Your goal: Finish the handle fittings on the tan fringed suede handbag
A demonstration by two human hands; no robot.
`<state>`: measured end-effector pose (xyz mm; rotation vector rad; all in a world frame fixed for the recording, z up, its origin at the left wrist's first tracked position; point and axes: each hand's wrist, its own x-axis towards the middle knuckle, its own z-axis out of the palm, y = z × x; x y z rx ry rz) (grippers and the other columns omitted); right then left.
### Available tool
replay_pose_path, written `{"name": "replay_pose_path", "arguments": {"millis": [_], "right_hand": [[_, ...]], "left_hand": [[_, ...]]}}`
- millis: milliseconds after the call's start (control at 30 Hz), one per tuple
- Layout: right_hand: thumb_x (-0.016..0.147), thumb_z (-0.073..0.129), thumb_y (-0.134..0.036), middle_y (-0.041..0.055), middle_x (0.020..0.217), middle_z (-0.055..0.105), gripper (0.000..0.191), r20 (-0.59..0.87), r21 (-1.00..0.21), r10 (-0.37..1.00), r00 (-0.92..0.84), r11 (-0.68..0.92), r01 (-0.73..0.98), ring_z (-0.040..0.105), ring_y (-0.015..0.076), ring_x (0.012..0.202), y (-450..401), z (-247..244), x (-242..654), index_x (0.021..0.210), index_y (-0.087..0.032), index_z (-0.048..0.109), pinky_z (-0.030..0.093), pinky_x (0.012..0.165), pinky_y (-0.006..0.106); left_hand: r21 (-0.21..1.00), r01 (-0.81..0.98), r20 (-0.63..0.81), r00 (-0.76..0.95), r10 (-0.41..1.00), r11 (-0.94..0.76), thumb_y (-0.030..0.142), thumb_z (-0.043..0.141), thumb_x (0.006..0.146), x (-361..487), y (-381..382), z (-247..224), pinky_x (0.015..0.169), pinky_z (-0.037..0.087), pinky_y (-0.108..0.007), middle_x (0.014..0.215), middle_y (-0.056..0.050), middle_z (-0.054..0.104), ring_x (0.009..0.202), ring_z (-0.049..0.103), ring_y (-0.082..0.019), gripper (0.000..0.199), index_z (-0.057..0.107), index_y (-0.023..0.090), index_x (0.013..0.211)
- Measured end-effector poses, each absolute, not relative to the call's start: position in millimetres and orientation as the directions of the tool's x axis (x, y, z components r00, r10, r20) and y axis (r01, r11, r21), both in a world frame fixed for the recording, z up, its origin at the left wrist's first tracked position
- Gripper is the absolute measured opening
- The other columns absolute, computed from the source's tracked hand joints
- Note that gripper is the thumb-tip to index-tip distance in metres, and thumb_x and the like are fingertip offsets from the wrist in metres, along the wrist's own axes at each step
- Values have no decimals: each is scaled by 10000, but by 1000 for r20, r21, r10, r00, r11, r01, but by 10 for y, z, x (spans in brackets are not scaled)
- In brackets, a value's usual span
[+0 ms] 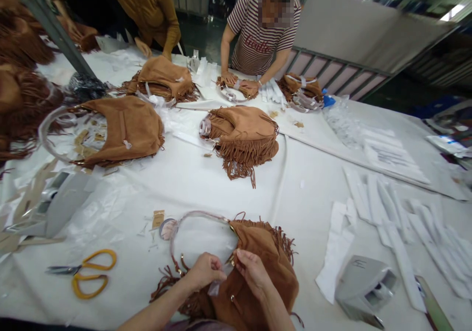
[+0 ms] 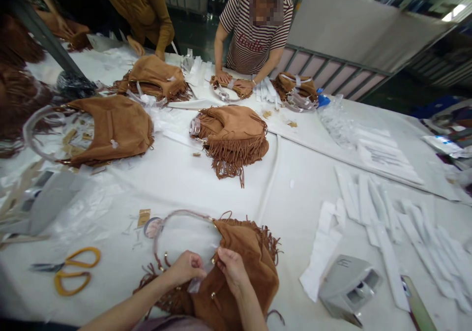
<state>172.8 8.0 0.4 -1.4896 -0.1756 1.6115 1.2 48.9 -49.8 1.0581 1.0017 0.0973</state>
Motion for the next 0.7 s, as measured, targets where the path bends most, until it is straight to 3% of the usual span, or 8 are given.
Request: {"name": "replay_pose_path", "arguments": {"millis": [400,567,700], "right_hand": [[608,751,-479,17,517,597,362,-668,-730,724,170,-593,-340,465,112,514,159,-126,1718,534,-138,651,355,543,247],[630,711,-529,26,529,597,394,-632,-774,746,211,-593,-221,449,122,514,201,-197,1737,543,-147,658,331,522,258],[569,750,-527,0,482,546,397,-603,-798,760,243,-576,-178,407,108,497,191,-171,1730,510,-152,635,303,508,251]], "left_hand": [[723,363,-664,600,446,588,318,708,474,80,623,-390,504,339,-216,521,32,573,512,490,-108,254,612,125,609],[738,411,-664,586,464,536,376,743,437,44,705,-310,508,333,-227,539,28,569,537,486,-119,310,635,130,593],[737,381,-667,549,505,559,297,722,443,50,695,-298,506,324,-222,533,42,560,527,470,-107,251,618,136,605]]}}
